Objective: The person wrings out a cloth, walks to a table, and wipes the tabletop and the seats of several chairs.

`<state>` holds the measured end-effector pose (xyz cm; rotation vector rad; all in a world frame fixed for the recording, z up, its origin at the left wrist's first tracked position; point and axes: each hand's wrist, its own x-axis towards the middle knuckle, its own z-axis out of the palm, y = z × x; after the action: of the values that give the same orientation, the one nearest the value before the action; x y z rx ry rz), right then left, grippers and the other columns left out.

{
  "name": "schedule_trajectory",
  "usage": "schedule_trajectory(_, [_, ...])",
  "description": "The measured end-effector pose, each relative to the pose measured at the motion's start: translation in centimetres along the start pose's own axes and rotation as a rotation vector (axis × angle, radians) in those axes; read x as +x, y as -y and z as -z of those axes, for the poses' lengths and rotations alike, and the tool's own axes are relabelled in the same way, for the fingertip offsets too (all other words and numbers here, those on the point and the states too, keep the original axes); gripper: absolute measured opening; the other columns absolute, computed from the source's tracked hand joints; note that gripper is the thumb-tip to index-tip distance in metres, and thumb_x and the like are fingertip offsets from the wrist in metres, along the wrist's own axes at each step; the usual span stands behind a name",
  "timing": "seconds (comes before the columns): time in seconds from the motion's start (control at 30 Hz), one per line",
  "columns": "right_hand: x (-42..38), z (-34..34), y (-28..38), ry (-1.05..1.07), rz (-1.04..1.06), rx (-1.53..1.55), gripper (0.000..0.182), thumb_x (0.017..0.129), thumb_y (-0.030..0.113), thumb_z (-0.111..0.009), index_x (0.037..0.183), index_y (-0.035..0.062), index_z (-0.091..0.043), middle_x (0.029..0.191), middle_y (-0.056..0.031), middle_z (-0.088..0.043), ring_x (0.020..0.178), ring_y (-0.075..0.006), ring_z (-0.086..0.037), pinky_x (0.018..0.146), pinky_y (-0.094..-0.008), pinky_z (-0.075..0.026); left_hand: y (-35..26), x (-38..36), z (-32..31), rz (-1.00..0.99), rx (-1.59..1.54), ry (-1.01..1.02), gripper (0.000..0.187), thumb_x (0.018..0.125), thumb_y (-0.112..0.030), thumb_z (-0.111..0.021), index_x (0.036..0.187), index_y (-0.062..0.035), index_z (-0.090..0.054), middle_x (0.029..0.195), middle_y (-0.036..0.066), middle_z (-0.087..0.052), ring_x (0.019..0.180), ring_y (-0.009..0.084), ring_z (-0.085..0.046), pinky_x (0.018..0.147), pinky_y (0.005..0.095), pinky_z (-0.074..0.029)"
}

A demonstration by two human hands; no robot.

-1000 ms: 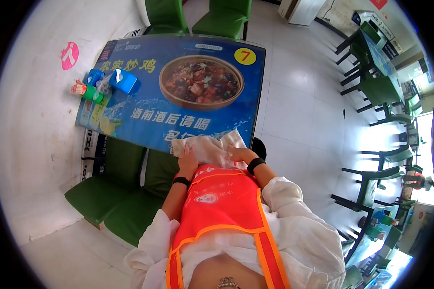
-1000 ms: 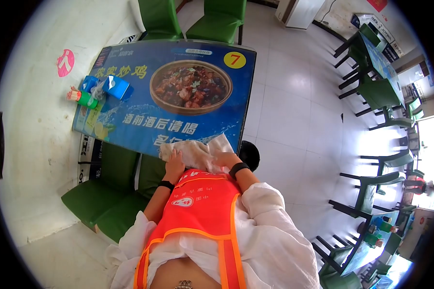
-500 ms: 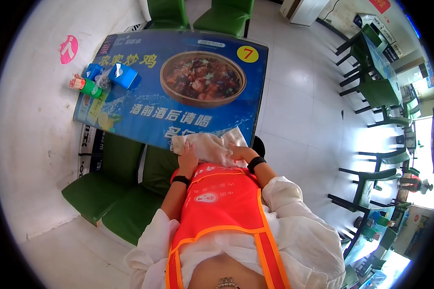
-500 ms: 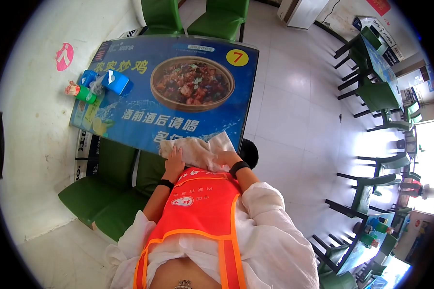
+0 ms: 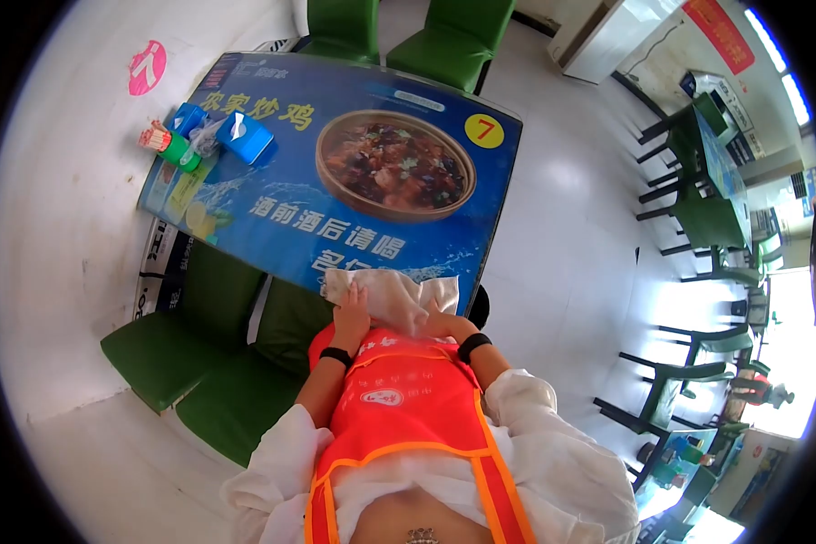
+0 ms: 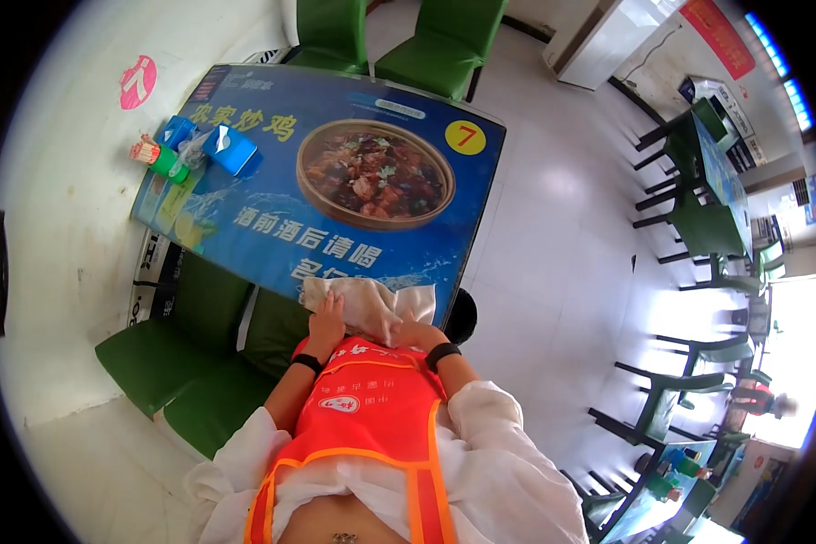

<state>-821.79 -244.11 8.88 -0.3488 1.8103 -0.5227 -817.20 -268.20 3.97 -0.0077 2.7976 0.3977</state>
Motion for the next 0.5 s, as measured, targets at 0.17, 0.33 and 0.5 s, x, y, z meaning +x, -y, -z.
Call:
schedule_trajectory(0.17, [8.2, -3.1, -3.0, 0.011, 0.232, -0.037, 0.042, 0.083, 0.032, -0.054, 0.117, 0.0073, -0.056, 0.115, -0.0155, -0.060, 0.106, -0.0311, -0.055, 0.092, -0.0363, -0.040, 1.2, -0.9, -0.3, -0.052, -0.119, -0.044, 0.056, 0.076, -0.007, -0.054, 0.130, -0.0077, -0.042, 0.143, 0.018, -0.027, 0.129, 0.0323, -0.031, 0.096, 0.0460, -0.036])
schedule_trajectory(0.33, [4.8, -0.3, 6.1, -0.262, 0.389, -0.307, 0.047, 0.082, 0.025, -0.047, 0.126, 0.0085, -0.047, 0.113, -0.0186, -0.059, 0.101, -0.0346, -0.058, 0.104, -0.0553, -0.015, 2.7, -0.2, 0.1, -0.164, -0.123, 0.008, 0.050, 0.077, -0.005, -0.049, 0.126, -0.0039, -0.044, 0.141, 0.019, -0.030, 0.131, 0.0329, -0.028, 0.103, 0.0421, -0.030])
schedule_trajectory(0.5, [8.4, -1.1, 8.7, -0.202, 0.045, -0.191, 0.044, 0.081, 0.027, -0.048, 0.124, 0.0152, -0.051, 0.130, -0.0182, -0.046, 0.105, -0.0358, -0.056, 0.099, -0.0491, -0.033, 3.6, 1.3, 2.9, -0.254, -0.144, 0.008, 0.053, 0.077, -0.008, -0.052, 0.129, -0.0070, -0.043, 0.142, 0.020, -0.029, 0.130, 0.0339, -0.031, 0.103, 0.0430, -0.030])
